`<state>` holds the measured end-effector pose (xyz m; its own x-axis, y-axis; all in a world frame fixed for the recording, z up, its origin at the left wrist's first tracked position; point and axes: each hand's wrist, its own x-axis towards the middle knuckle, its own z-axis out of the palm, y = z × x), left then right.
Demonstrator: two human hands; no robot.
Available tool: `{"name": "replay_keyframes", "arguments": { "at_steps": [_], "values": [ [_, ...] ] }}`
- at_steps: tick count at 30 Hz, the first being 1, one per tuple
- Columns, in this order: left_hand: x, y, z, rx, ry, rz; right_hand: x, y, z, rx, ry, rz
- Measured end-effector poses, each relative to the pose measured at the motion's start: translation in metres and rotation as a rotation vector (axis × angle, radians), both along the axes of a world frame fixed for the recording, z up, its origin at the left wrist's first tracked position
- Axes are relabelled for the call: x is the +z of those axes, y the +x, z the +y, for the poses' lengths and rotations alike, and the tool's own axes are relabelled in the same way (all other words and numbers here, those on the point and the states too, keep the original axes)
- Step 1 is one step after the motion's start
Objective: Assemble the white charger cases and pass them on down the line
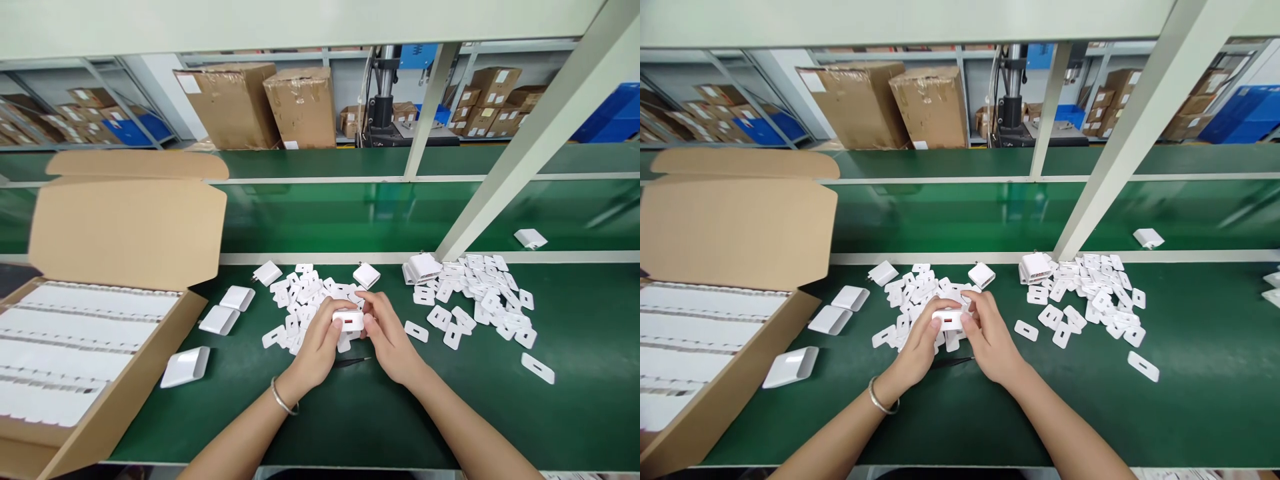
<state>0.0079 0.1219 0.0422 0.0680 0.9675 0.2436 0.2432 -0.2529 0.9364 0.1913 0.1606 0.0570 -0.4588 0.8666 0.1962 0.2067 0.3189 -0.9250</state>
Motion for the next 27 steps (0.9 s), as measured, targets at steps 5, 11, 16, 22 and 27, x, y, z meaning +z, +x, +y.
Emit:
{"name": "replay_keyframes", "arguments": {
  "at_steps": [5,11,16,22,27],
  "values": [
    [-0.004,-0.002,-0.002,0.009,0.092,0.075,-0.005,-0.005,-0.002,0.084,-0.173,0.069],
    [-0.001,-0.004,0.002,-0.088,0.055,0.064,-0.011,-0.004,0.0,0.018,-0.102,0.104],
    [-0.002,0.0,0.002,-0.082,0.063,0.052,-0.01,-0.005,-0.001,0.054,-0.131,0.15],
    [-0.007,0.006,-0.001,-0.039,0.091,0.103,-0.012,-0.008,-0.003,-0.012,-0.174,0.069],
    [-0.008,0.006,-0.002,-0.052,0.112,0.009,-0.013,-0.007,-0.002,0.011,-0.203,0.184]
  ]
}}
